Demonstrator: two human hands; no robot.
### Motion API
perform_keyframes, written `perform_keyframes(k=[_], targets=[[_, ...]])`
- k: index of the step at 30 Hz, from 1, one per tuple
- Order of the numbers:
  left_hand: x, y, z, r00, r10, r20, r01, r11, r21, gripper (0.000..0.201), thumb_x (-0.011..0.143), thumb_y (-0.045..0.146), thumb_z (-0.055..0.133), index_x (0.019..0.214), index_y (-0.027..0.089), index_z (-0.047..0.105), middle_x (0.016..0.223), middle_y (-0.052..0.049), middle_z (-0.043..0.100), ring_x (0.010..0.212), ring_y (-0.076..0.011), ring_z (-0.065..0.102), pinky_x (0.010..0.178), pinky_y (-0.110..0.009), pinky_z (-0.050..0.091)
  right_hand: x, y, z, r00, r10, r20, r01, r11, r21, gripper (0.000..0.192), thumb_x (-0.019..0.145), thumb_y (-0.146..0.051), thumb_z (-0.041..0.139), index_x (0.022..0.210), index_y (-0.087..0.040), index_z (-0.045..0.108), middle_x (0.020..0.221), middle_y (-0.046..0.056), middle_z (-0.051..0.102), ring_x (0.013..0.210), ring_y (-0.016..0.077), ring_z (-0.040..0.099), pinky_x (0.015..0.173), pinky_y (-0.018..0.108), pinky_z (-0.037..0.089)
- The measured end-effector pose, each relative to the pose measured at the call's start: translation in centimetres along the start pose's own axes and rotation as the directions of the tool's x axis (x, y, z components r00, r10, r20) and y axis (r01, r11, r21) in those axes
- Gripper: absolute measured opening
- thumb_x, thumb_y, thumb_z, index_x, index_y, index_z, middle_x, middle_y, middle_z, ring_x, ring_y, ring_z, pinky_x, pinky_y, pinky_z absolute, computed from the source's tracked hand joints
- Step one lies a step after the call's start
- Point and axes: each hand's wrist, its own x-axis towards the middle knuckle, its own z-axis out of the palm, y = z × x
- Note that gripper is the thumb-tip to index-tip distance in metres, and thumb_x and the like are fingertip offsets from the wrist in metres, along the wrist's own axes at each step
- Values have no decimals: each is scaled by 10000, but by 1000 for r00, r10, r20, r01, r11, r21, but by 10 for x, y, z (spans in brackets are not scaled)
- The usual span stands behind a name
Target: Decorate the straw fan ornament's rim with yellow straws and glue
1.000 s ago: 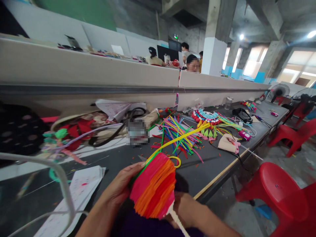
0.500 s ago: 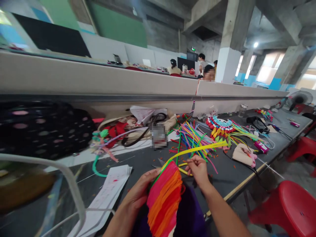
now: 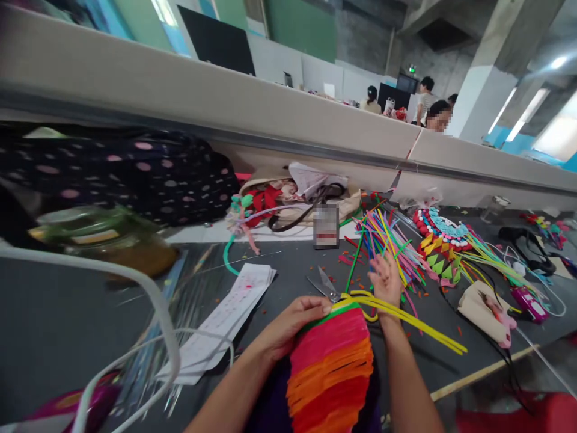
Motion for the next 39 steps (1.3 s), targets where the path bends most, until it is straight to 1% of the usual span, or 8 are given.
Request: perform_keyframes(k=[2, 6, 10, 15, 20, 28, 36, 39], targets=[[0, -1, 1, 1000, 11, 1, -11, 1000, 28, 277, 573, 345, 837, 630, 117, 690, 551, 8, 627, 492, -81, 502, 511, -187, 325, -1, -3, -5, 988, -125, -92, 107, 977, -186, 425, 729, -365, 690, 1113, -204, 600, 966, 60, 704, 894, 207, 659, 754, 314, 508], [-1, -1, 4, 999, 42, -11, -40, 994, 106, 297, 599, 379, 816, 626, 115, 682, 527, 29, 573, 481, -67, 433, 503, -192, 275, -12, -11, -8, 989, -74, -128, 20, 925, -380, 293, 856, -443, 541, 816, -176, 653, 600, -9, 614, 525, 145, 568, 541, 264, 455], [-2, 0, 7, 997, 74, -6, -72, 988, 136, 307, 609, 397, 802, 618, 117, 677, 531, 36, 544, 510, -68, 397, 527, -199, 267, -21, -19, -3, 994, -104, -29, 87, 933, -350, 304, 811, -434, 609, 1000, -197, 642, 780, 16, 666, 581, 131, 582, 560, 250, 465], [-4, 2, 7, 993, 120, 4, -119, 980, 158, 309, 615, 401, 789, 611, 117, 667, 563, 31, 534, 556, -81, 387, 549, -211, 259, -27, -20, 2, 989, 145, 33, -136, 971, -194, 343, 799, -501, 616, 734, -164, 637, 439, -61, 469, 338, 76, 379, 339, 190, 274], [-3, 2, 4, 990, 141, -2, -138, 969, 203, 312, 647, 409, 758, 616, 116, 655, 557, 33, 507, 560, -86, 366, 554, -220, 243, -27, -24, 6, 950, 237, 202, -223, 971, -91, 269, 702, -420, 748, 800, -186, 659, 654, -7, 646, 521, 105, 536, 480, 195, 406], [-1, 1, 2, 981, 196, -4, -185, 931, 315, 312, 679, 416, 710, 614, 117, 645, 538, 39, 479, 537, -86, 338, 545, -230, 221, -26, -27, 1, 861, 337, 381, -327, 940, -94, 490, 738, -648, 623, 713, -165, 707, 622, 38, 642, 540, 149, 560, 494, 239, 410], [-2, 2, 1, 984, 177, -27, -168, 965, 200, 318, 647, 417, 750, 619, 117, 650, 538, 37, 509, 524, -82, 367, 548, -229, 244, -23, -29, -5, 816, 419, 397, -419, 903, -91, 186, 734, -363, 735, 819, -209, 676, 629, -33, 627, 515, 107, 535, 491, 197, 397], [-2, 2, 0, 983, 177, -45, -167, 972, 167, 320, 637, 416, 761, 618, 115, 654, 530, 36, 519, 511, -79, 378, 537, -223, 246, -25, -35, -7, 793, 393, 465, -391, 914, -105, 293, 683, -273, 772, 957, -226, 679, 829, 12, 708, 705, 165, 638, 630, 241, 482]])
